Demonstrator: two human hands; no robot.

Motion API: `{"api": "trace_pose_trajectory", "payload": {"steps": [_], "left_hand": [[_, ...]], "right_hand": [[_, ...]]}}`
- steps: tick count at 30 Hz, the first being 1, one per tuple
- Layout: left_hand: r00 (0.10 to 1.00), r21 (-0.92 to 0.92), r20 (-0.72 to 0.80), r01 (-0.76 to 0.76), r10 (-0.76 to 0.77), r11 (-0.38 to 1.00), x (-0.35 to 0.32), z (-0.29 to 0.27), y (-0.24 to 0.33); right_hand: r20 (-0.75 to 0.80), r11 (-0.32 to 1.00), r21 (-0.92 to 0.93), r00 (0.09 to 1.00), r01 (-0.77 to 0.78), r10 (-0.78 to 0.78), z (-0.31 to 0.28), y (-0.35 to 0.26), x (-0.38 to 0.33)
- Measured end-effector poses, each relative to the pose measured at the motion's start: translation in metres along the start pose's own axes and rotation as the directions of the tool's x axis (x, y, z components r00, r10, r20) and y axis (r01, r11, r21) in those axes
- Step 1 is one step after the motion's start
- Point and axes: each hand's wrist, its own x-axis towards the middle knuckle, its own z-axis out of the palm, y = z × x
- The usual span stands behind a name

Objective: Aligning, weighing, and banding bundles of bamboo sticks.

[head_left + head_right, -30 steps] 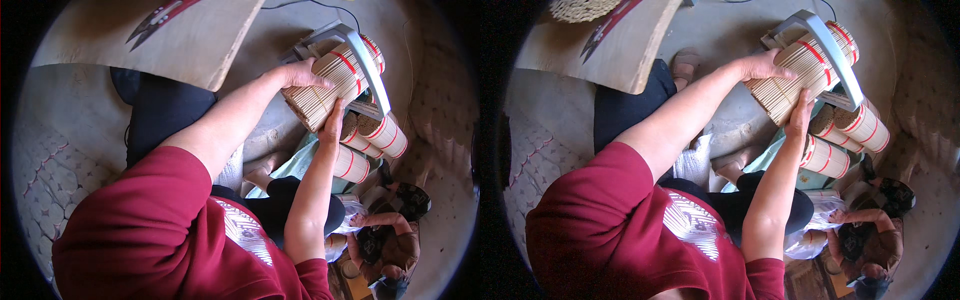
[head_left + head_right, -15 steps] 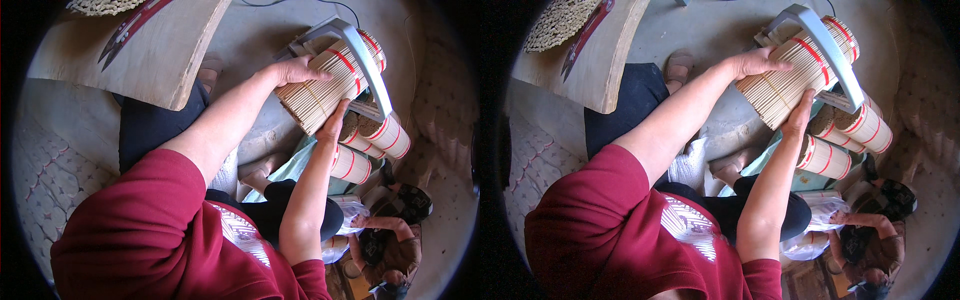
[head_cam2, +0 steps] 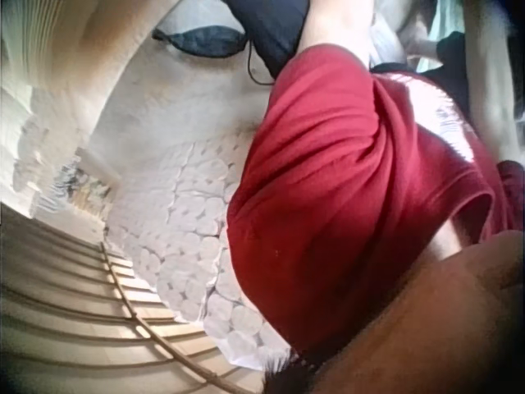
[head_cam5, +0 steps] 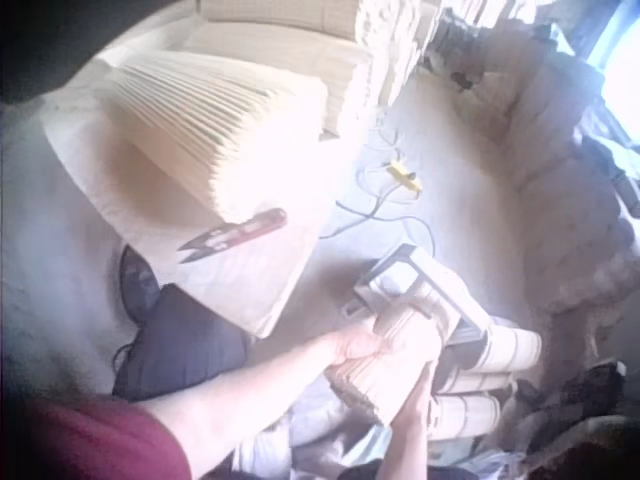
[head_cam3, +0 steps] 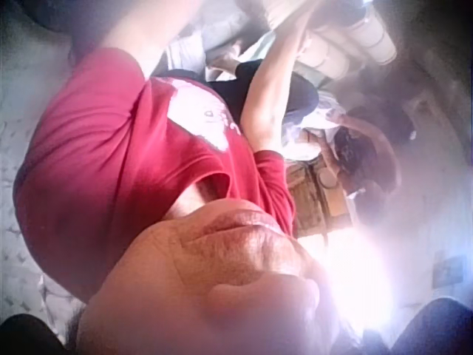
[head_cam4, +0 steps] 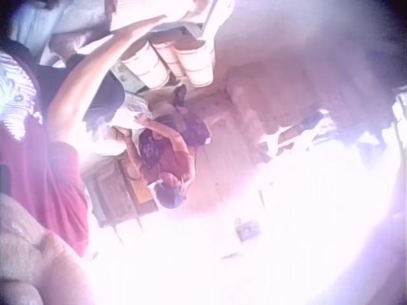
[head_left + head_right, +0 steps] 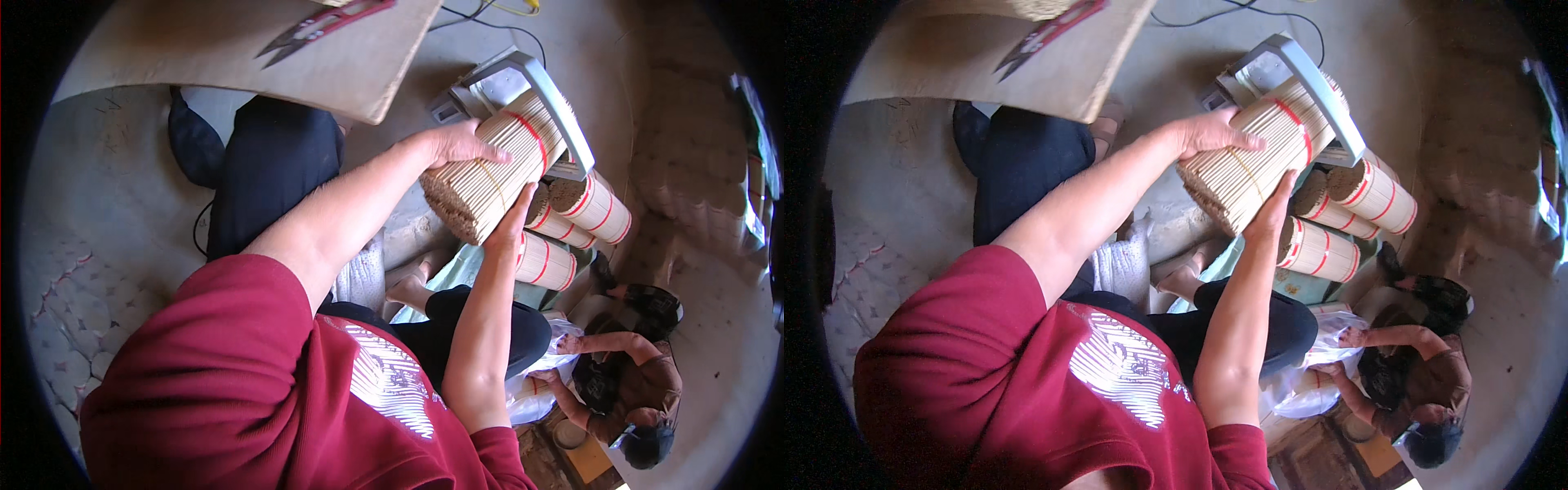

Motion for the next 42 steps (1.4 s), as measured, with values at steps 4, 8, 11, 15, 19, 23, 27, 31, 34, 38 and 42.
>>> {"api": "trace_pose_trajectory", "payload": {"steps": [4, 8, 11, 15, 19, 23, 27, 31, 34, 38, 42], "left_hand": [[0.992, 0.007, -0.096, 0.078, -0.077, 0.997, -0.053, 0.021, 0.0], [0.99, -0.099, -0.097, 0.092, -0.101, 0.991, -0.108, 0.04, 0.0], [0.992, -0.09, -0.075, 0.094, -0.101, 0.991, -0.141, 0.044, 0.003], [0.993, -0.024, -0.027, 0.118, -0.119, 0.993, -0.171, 0.05, -0.003], [0.978, -0.004, 0.21, -0.01, 0.011, 1.0, -0.191, 0.061, 0.015], [0.903, 0.097, 0.43, -0.052, 0.005, 0.994, -0.211, 0.083, 0.056], [0.909, 0.326, 0.413, -0.206, 0.057, 0.923, -0.23, 0.107, 0.068], [0.855, 0.386, 0.507, -0.342, 0.113, 0.857, -0.224, 0.121, 0.094], [0.873, 0.184, 0.47, -0.237, 0.126, 0.954, -0.211, 0.118, 0.11], [0.867, 0.099, 0.369, -0.395, 0.335, 0.913, -0.19, 0.112, 0.059], [0.757, 0.01, 0.56, -0.413, 0.337, 0.911, -0.213, 0.155, 0.04]], "right_hand": [[-0.022, 0.999, 0.008, 0.999, -0.043, 0.043, 0.025, 0.001, -0.074], [-0.026, 1.0, 0.009, 0.999, -0.025, 0.025, 0.03, 0.014, -0.126], [-0.026, 0.999, -0.033, 0.999, -0.039, 0.038, 0.048, 0.021, -0.162], [-0.044, 0.999, 0.043, 0.999, 0.006, -0.004, 0.04, 0.042, -0.2], [-0.131, 0.976, -0.06, 0.967, 0.211, -0.217, 0.047, 0.037, -0.245], [0.056, 0.933, -0.011, 0.932, 0.36, -0.359, 0.023, -0.007, -0.273], [-0.066, 0.821, 0.122, 0.83, 0.557, -0.553, 0.016, -0.019, -0.266], [-0.101, 0.771, 0.196, 0.794, 0.606, -0.599, 0.033, -0.026, -0.274], [-0.032, 0.709, 0.382, 0.776, 0.592, -0.63, 0.034, -0.043, -0.267], [0.038, 0.553, 0.613, 0.679, 0.564, -0.734, 0.035, -0.075, -0.253], [0.105, 0.444, 0.743, 0.569, 0.501, -0.816, 0.041, -0.105, -0.266]]}}
